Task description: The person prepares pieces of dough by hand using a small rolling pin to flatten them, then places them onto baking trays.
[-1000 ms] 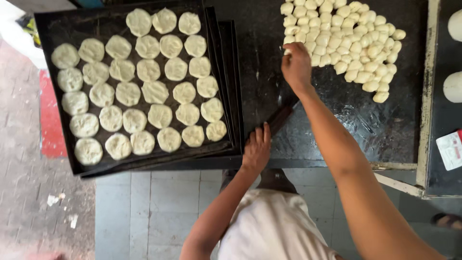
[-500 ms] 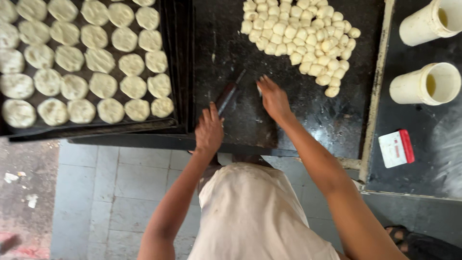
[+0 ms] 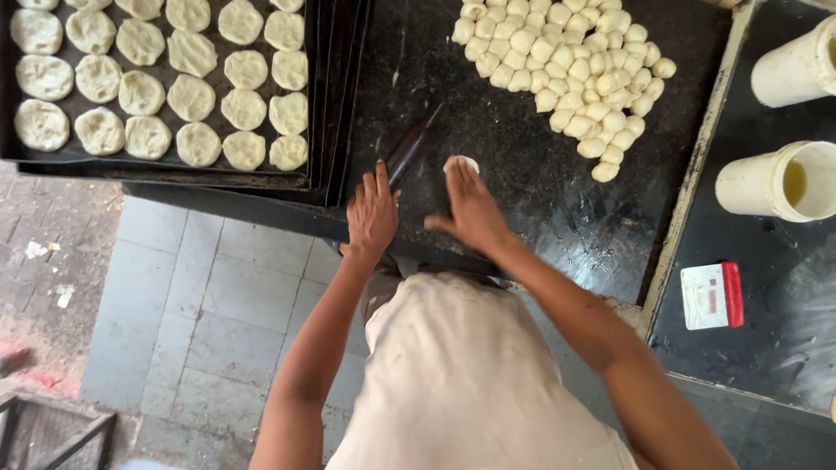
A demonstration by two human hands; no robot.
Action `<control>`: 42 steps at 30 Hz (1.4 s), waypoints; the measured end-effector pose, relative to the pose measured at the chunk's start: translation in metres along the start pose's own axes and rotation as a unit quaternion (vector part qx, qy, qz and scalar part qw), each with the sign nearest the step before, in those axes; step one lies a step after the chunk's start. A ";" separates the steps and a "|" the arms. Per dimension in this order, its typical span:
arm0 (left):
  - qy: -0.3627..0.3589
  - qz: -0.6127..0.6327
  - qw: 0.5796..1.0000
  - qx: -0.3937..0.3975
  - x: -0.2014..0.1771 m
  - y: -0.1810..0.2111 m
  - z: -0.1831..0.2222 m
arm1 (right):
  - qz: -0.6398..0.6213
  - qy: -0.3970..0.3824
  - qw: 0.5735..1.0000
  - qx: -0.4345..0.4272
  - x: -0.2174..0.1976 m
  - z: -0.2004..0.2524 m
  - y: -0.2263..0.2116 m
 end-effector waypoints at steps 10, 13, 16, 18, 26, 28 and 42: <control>-0.029 0.066 0.982 0.177 0.001 0.013 -0.076 | -0.101 0.133 0.983 0.081 -0.069 -0.043 0.043; -0.072 0.053 0.952 0.293 -0.004 0.025 -0.076 | -0.030 0.231 0.971 0.061 -0.057 -0.033 0.063; -0.136 0.041 0.949 0.283 -0.002 0.026 -0.096 | -0.026 0.209 0.968 0.137 -0.032 -0.050 0.092; -0.175 0.040 0.955 0.236 0.003 0.020 -0.105 | -0.010 0.174 0.962 0.212 -0.023 -0.060 0.111; 0.012 0.059 0.961 0.271 -0.015 0.016 -0.034 | -0.194 0.195 0.938 0.209 -0.027 0.007 0.070; 0.008 0.091 0.984 0.153 -0.011 -0.002 -0.026 | 0.026 0.234 0.961 0.144 -0.040 -0.006 0.057; -0.019 0.123 0.992 0.026 0.006 -0.045 -0.017 | -0.455 -0.205 0.856 0.133 0.009 -0.225 -0.090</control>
Point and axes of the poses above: each hand's wrist, its own z-axis away from the middle knuckle, its own x-axis out of the palm, y = z × x, the point moved 7 cm from there along -z, towards the middle knuckle, and after that the axes turned 7 degrees about x, right-handed, at the moved point
